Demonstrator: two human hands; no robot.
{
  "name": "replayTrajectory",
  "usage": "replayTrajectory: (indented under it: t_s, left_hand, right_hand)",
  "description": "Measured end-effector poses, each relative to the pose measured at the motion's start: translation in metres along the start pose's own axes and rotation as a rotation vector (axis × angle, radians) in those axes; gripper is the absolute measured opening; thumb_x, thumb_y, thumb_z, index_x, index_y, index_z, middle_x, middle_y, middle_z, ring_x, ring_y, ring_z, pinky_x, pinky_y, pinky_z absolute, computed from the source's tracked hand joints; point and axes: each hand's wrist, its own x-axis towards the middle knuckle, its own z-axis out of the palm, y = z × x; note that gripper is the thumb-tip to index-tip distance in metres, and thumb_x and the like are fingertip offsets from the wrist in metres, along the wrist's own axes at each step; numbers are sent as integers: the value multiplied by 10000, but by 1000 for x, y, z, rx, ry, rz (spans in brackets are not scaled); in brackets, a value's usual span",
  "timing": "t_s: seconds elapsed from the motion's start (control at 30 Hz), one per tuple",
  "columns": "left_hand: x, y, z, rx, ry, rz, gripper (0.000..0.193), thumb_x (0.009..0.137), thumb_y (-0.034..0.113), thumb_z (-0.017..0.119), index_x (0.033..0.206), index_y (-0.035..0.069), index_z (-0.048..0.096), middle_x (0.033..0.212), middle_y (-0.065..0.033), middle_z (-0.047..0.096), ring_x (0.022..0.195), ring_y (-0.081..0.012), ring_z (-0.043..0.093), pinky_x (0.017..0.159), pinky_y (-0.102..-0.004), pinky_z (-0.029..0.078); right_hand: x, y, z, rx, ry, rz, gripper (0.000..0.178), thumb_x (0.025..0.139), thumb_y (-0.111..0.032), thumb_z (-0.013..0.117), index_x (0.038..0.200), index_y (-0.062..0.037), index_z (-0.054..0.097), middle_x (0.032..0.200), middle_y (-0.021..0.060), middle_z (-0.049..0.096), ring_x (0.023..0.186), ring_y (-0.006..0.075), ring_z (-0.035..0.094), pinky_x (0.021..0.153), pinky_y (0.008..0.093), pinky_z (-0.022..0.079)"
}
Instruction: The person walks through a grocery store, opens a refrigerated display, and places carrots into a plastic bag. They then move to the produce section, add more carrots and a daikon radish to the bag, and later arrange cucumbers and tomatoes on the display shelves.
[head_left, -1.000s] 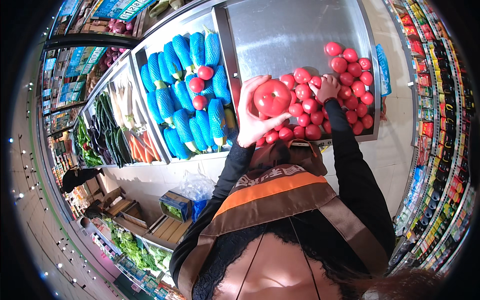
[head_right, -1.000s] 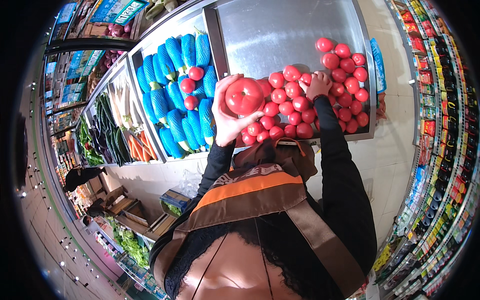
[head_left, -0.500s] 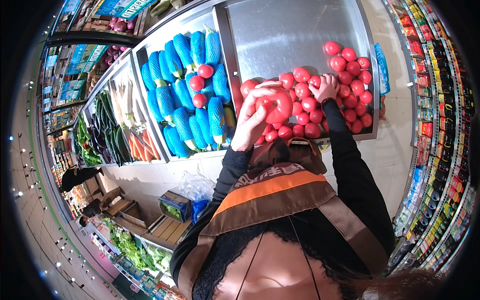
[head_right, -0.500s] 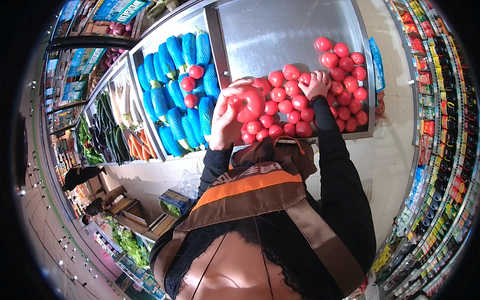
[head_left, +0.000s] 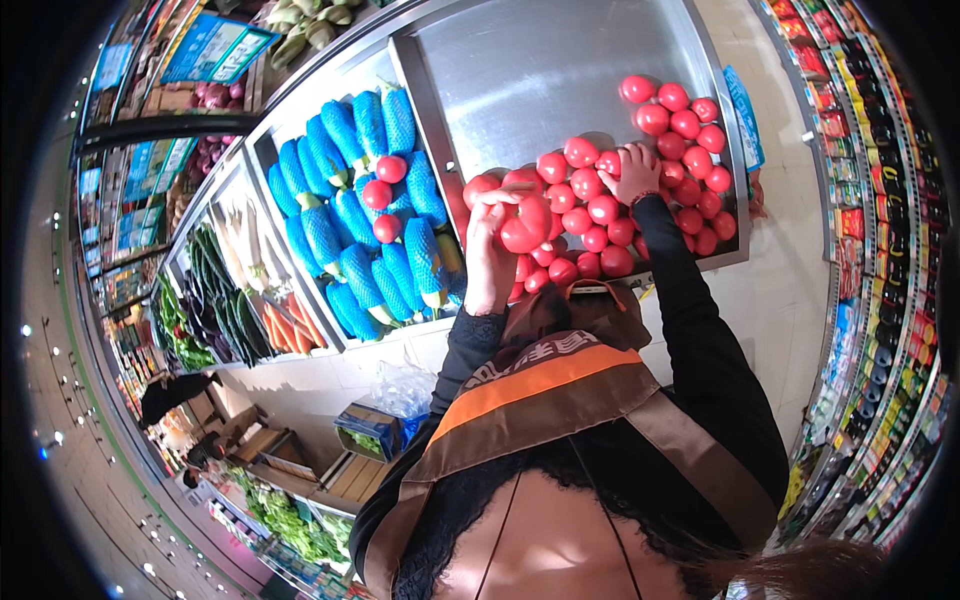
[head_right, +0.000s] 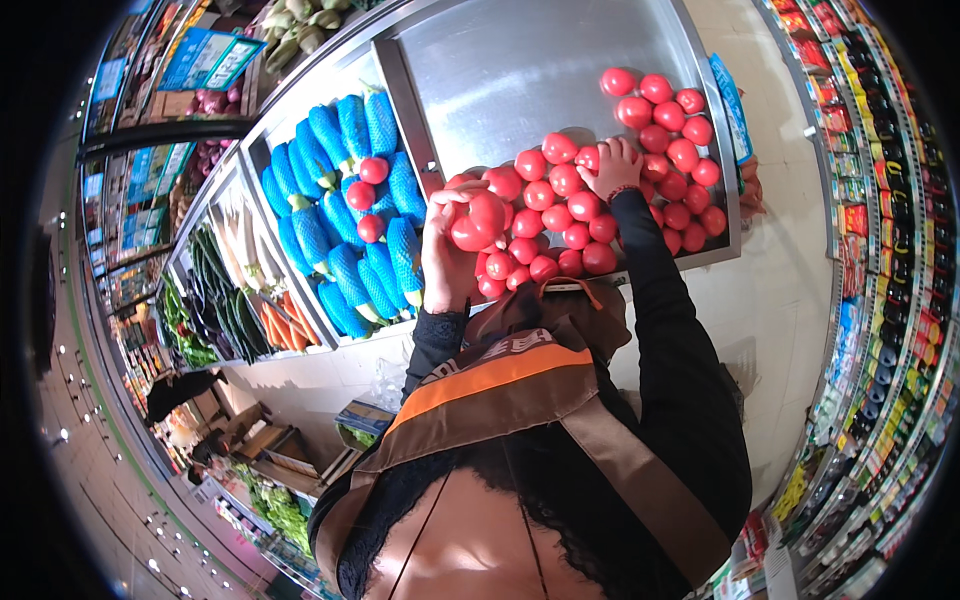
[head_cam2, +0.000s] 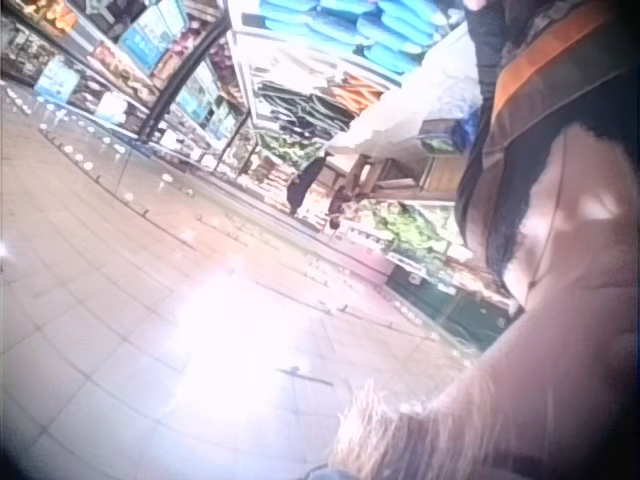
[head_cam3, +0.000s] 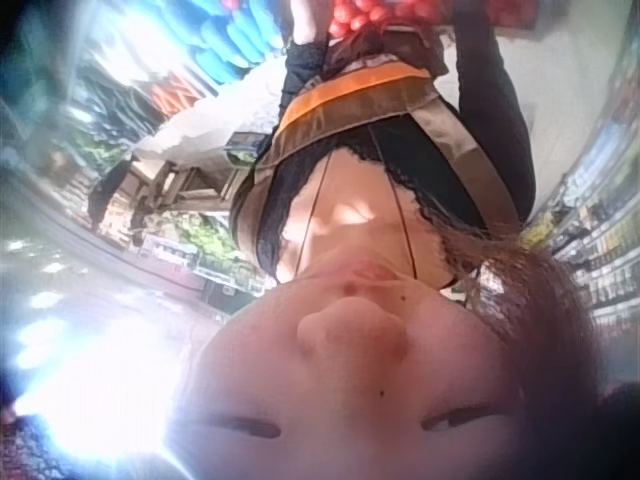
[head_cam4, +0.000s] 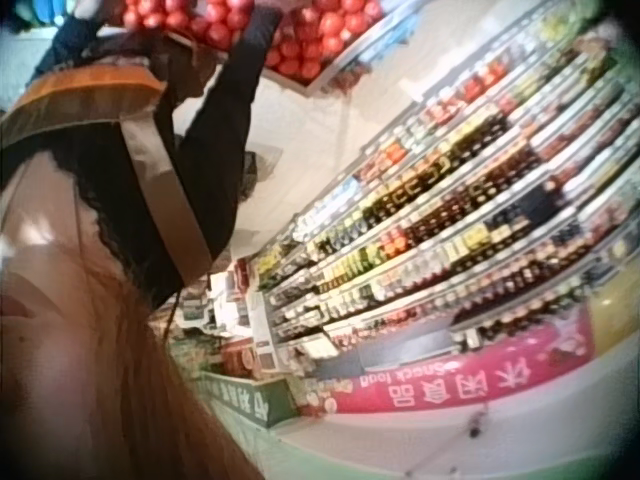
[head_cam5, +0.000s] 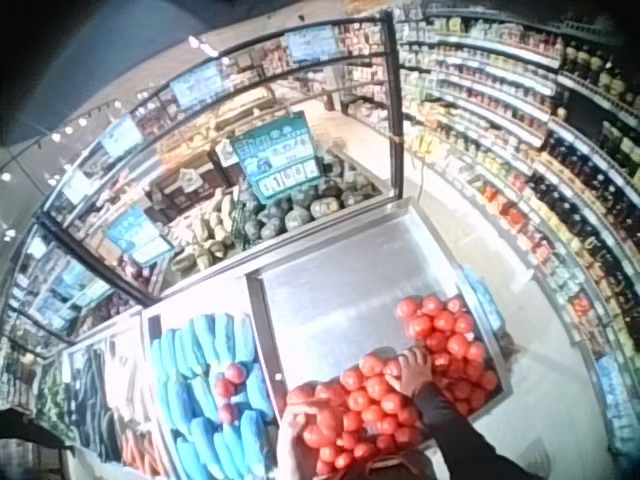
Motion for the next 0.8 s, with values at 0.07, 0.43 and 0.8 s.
replayTrajectory:
  t_s: [0.07,0.43,0.8]
  left_hand:
    - [10,-10,-7,294,48,62,233,1027,227,438,1085,44,570,1260,-143,596,1161,-262,570,865,-373,542]
    - [49,-57,-72,611,104,0,196,1058,165,455,1107,55,610,1180,-59,640,1120,-158,575,838,-344,584]
    - [111,-94,-164,1323,110,-13,726,930,284,712,1503,27,347,1305,-233,504,1209,-381,526,1001,-434,462]
  right_hand:
    - [0,-1,-2,-25,-13,11,660,824,-592,669,1265,-111,573,1404,46,498,1376,288,378,1102,610,294]
    - [14,-23,-10,213,158,15,465,922,-501,612,1089,-74,689,1085,104,687,1078,312,612,1092,546,344]
    - [-16,23,-45,253,146,136,445,917,-376,635,1237,-67,613,1096,196,640,972,389,631,860,468,522]
